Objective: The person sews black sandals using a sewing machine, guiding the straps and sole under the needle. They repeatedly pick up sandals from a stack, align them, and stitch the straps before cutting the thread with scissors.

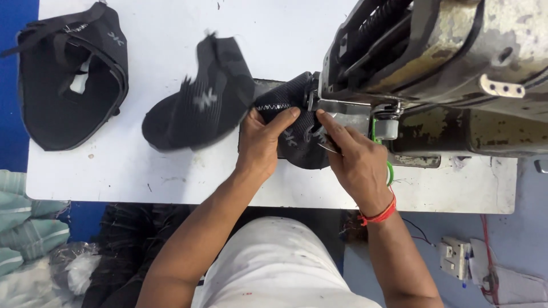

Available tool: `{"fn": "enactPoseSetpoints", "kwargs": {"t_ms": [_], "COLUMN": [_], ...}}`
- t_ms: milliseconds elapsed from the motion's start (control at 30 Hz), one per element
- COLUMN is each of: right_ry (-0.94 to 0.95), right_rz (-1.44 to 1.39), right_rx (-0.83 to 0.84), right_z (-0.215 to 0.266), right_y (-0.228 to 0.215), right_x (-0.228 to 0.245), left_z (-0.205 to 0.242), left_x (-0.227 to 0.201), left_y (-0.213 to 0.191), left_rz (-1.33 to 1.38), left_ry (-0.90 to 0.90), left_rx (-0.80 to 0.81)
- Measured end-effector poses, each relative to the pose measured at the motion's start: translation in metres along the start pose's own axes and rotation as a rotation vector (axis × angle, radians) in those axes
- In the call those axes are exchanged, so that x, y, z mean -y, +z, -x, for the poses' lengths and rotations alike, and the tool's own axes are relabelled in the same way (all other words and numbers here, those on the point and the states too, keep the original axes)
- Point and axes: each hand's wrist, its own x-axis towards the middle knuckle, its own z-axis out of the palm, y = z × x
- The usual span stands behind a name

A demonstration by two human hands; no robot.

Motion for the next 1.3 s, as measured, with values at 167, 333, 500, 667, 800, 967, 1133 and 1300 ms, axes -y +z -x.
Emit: {"fn": "enactPoseSetpoints", "kwargs": {"t_ms": [167, 333, 500, 667, 800, 967, 1133, 1300], "right_ry": [-0.014, 0.005, -0.025, 0.002, 0.042, 0.041, 0.082, 0.048], "right_rz": [-0.006, -0.038, -0.102, -0.097, -0.070, -0.081, -0.091, -0.126], "right_rx": [-0.047, -0.042, -0.060, -0.023, 0.007, -0.003, 0.026, 0.007], "right_z": [-0.003, 0.000, -0.003, -0.004, -0.008, -0.008, -0.004, -0.007], "right_y": [0.003, 0.006, 0.005, 0.004, 0.001, -0.002, 0.001, -0.001], "right_x": [-0.001, -0.004, -0.005, -0.005, -0.001, 0.000, 0.000, 0.004], "left_z": [0.000, -0.004, -0.001, 0.002, 0.007, 0.017, 0.049, 0.043], "left_x": [-0.007, -0.007, -0.011, -0.005, -0.005, 0.022, 0.029, 0.040], "left_y": [0.009, 0.008, 0.014, 0.012, 0.016, -0.026, -0.067, -0.113], "left_rz": [-0.051, -0.055, -0.124, -0.148, -0.098, -0.383, -1.092, -1.109], "left_ry": [0.066, 0.066, 0.078, 0.116, 0.119, 0.162, -0.115, -0.236], "left_rx": [0.050, 0.017, 0.013, 0.027, -0.021, -0.099, 0.023, -0.122]}}
